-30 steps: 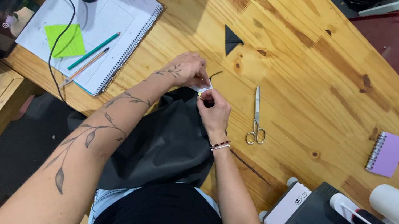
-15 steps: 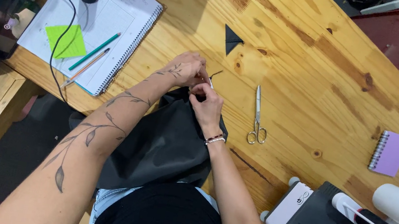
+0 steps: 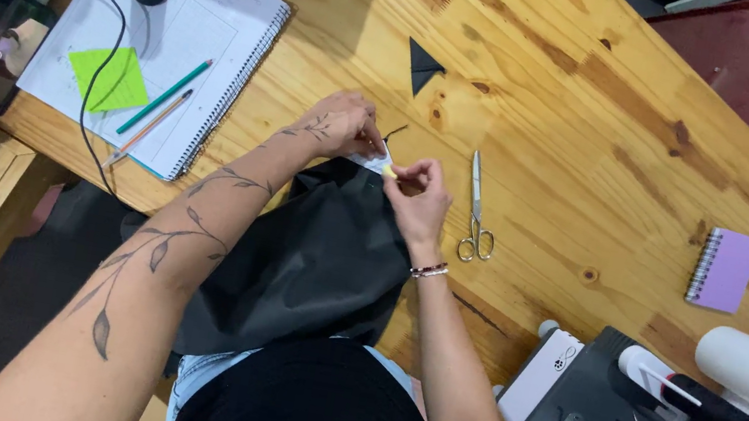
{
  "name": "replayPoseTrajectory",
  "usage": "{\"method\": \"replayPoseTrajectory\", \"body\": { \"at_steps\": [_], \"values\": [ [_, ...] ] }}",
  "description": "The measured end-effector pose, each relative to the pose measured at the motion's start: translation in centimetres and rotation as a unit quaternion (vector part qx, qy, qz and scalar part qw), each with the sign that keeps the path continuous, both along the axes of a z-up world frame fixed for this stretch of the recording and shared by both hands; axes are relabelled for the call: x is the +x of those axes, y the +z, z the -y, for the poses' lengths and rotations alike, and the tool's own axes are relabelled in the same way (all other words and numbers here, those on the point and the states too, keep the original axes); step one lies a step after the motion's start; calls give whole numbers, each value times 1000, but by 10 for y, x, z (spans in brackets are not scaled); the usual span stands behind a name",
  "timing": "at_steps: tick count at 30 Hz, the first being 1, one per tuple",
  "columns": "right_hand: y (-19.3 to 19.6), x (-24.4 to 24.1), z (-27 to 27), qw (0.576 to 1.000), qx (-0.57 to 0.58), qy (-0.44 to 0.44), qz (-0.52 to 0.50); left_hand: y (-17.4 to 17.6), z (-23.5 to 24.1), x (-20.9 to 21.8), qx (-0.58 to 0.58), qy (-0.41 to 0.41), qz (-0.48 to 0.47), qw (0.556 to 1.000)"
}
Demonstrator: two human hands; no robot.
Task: Cutting small triangular pieces of fabric using a template and scissors
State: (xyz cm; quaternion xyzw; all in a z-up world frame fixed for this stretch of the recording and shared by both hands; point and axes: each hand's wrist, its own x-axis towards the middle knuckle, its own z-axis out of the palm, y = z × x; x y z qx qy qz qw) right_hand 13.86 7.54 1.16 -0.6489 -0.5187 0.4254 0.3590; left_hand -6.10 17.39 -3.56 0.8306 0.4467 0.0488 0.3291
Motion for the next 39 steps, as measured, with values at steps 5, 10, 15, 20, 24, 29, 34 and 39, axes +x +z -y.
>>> {"method": "replayPoseTrajectory", "body": {
  "at_steps": [5, 10, 15, 20, 24, 29, 34, 39],
  "values": [
    [-6, -19, 6, 997, -1, 53, 49, 0, 1, 0, 2, -1, -3, 1000],
    [9, -29, 7, 990, 1, 64, 123, -12, -1, -2, 1, -6, -10, 1000],
    [-3, -21, 7, 990, -44, 42, 129, -5, -3, -2, -6, -18, -10, 1000],
    [2, -7, 9, 989, -59, 16, 133, -11, -2, 0, -1, -6, -8, 1000],
    [3, 7, 9, 990, -35, -9, 139, -11, -1, 0, 7, -1, -7, 1000],
    [3, 27, 6, 994, -1, -17, 109, -1, 0, 1, -2, -1, 1, 1000],
    [-3, 8, 14, 996, 23, 23, 83, 4, 1, 2, -2, 2, 0, 1000],
    [23, -6, 8, 994, -2, 58, 88, 5, 0, 0, 1, -14, -12, 1000]
  ]
}}
